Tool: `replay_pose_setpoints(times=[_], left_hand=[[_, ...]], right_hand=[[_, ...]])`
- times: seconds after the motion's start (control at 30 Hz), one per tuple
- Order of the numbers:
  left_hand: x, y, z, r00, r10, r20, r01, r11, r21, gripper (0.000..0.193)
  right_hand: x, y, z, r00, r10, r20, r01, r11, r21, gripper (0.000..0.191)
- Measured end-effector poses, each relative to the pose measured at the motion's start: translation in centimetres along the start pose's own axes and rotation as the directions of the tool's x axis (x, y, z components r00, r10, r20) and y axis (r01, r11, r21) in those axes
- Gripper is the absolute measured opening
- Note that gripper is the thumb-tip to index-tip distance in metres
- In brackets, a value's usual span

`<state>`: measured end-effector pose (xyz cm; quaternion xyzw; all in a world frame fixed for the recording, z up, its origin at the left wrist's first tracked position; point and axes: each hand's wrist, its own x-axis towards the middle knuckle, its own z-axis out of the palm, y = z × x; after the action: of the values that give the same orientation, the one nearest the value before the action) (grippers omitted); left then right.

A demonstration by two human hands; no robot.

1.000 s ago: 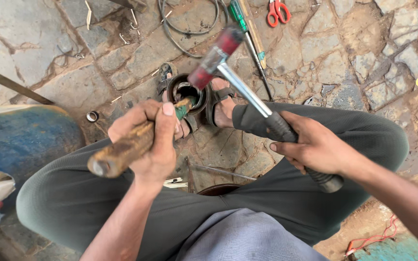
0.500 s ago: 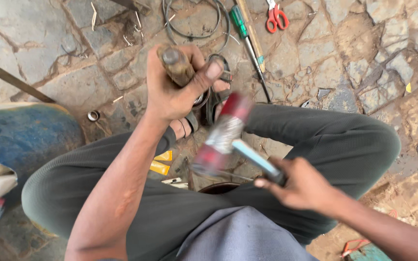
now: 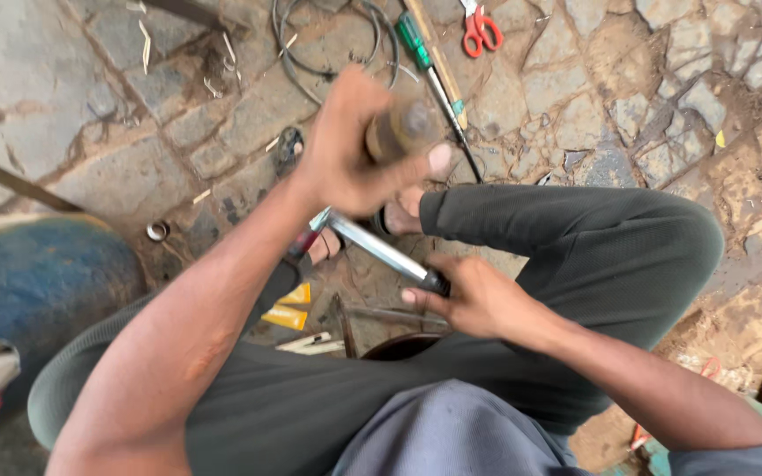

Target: The person sits on a stone floor and uses a hammer and chisel to break apart a cylindrical metal component. They then use their hands to pull out and separate internal wires and debris from the component.

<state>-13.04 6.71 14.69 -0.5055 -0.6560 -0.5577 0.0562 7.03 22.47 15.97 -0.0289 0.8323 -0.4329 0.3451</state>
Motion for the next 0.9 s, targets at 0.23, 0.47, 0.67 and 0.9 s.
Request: replay_pose_setpoints(times=[0.23, 0.47, 0.67, 0.9], left_hand=[[-2.5, -1.3, -0.4, 0.963, -0.214, -0.162, 0.149, 0.929, -0.340, 0.029], [-5.1, -0.9, -0.2, 0.879, -0.323, -0.351, 0.192, 0.913, -0.360, 0.027], [-4.7, 1.5, -0.3, 0.777, -0.349, -0.524, 0.137, 0.907, -0.399, 0.025], [-3.3, 0.1, 0.5, 0.695, -0.324, -0.641, 0.169, 0.941, -0.293, 0.021]], right_hand=[[-1.7, 1.6, 1.7, 0.989, 0.149, 0.005, -0.148, 0.981, -0.128, 0.050], [-3.7, 2.7, 0.4, 0.977, 0.206, 0.058, -0.194, 0.967, -0.164, 0.057], [-3.8, 3.5, -3.9, 0.992, -0.063, -0.107, -0.004, 0.843, -0.537, 0.042], [-0.8, 1.3, -5.8, 0.971, -0.138, 0.194, 0.236, 0.665, -0.709, 0.047]])
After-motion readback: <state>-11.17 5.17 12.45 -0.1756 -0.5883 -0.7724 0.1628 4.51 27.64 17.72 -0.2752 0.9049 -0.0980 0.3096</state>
